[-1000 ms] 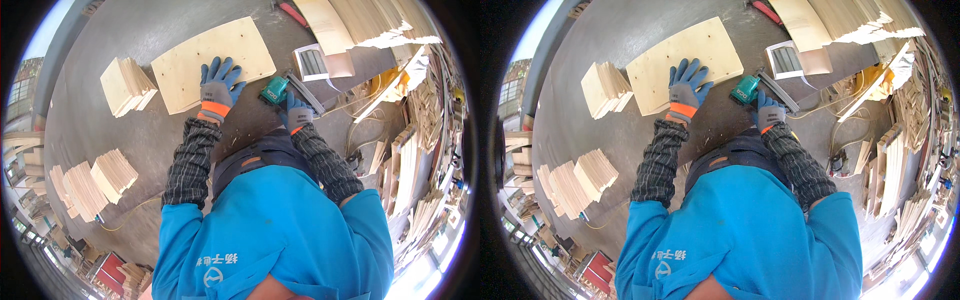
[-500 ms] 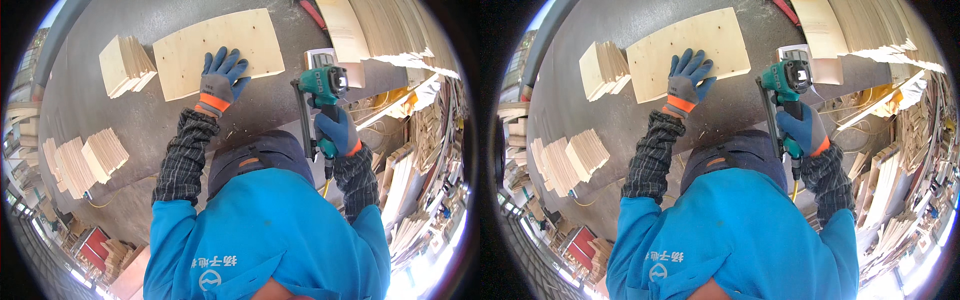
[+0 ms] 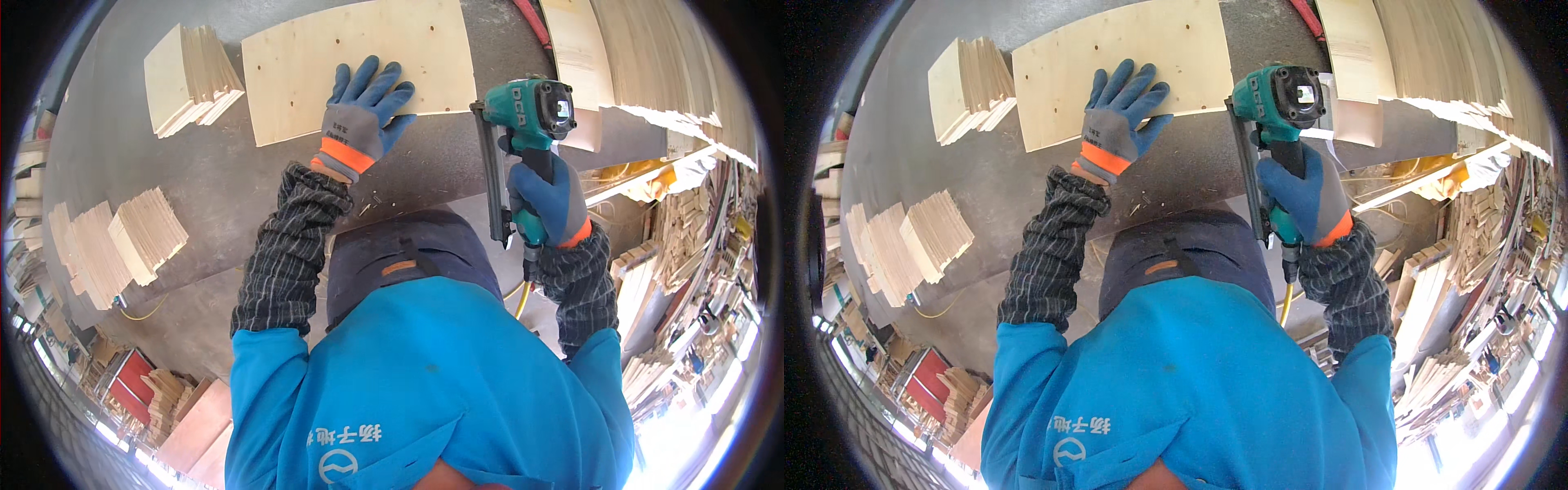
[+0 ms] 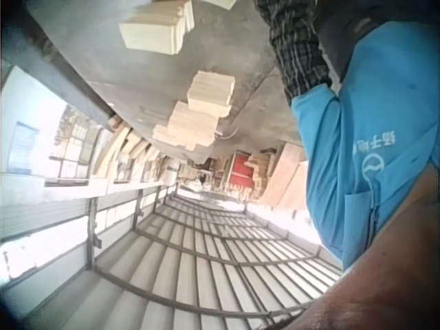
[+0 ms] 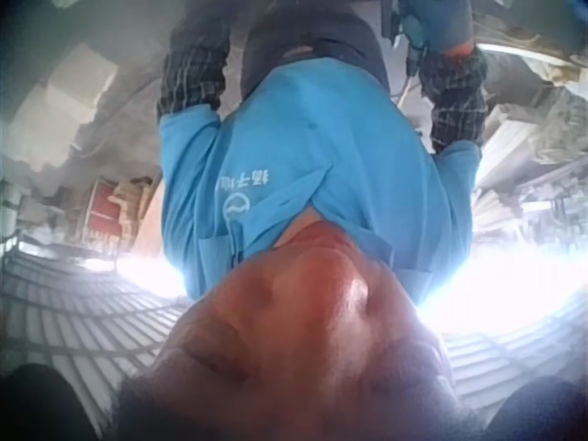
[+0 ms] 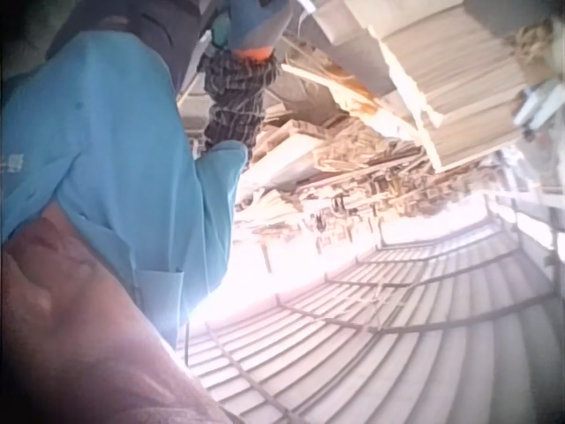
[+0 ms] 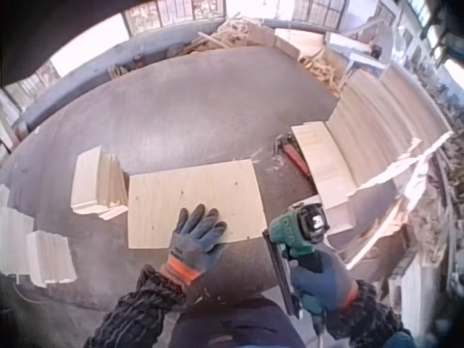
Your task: Assembling small wooden boxes or crates using a pneumatic nail gun and a hammer on a workshop table.
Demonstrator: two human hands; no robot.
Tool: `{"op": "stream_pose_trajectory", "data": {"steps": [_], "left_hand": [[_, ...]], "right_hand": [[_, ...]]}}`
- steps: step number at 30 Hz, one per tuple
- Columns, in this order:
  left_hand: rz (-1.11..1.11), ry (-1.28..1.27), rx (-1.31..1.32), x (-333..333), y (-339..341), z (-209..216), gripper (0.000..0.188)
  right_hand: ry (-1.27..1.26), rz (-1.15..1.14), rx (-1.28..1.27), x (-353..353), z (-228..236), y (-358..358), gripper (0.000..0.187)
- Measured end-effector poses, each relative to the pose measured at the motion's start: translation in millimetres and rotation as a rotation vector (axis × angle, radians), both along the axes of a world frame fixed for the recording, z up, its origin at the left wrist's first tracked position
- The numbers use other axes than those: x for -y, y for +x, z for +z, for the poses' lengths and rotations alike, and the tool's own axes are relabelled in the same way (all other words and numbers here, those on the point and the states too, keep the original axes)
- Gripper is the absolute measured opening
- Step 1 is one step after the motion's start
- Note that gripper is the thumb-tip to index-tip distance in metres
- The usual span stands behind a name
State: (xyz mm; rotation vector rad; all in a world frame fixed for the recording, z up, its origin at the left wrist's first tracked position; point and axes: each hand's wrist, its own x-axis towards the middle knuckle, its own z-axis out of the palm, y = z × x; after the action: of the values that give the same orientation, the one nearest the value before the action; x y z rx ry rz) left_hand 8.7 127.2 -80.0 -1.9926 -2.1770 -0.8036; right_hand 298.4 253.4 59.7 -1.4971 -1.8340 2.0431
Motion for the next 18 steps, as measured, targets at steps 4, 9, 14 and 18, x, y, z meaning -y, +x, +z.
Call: {"op": "stream_pose_trajectory", "data": {"steps": [4, 9, 14, 18], "left_hand": [[-0.001, -0.005, 0.016, -0.3, 0.8, 2.0, 0.041], [-0.003, 0.016, 0.029, 1.2, -1.0, -1.1, 0.041], [0.001, 0.006, 0.028, 0.8, -1.3, -2.3, 0.04], [0.006, 0.009, 0.028, 0.0, -1.0, -1.6, 0.04]], "right_hand": [[0.078, -0.038, -0.003, 12.4, -1.1, -12.0, 0.03], [0.114, -0.05, 0.052, 18.3, -0.3, -17.0, 0.035], [0.141, -0.066, 0.077, 21.0, 2.2, -22.3, 0.049], [0.111, -0.083, 0.076, 22.9, 4.0, -24.7, 0.049]]}}
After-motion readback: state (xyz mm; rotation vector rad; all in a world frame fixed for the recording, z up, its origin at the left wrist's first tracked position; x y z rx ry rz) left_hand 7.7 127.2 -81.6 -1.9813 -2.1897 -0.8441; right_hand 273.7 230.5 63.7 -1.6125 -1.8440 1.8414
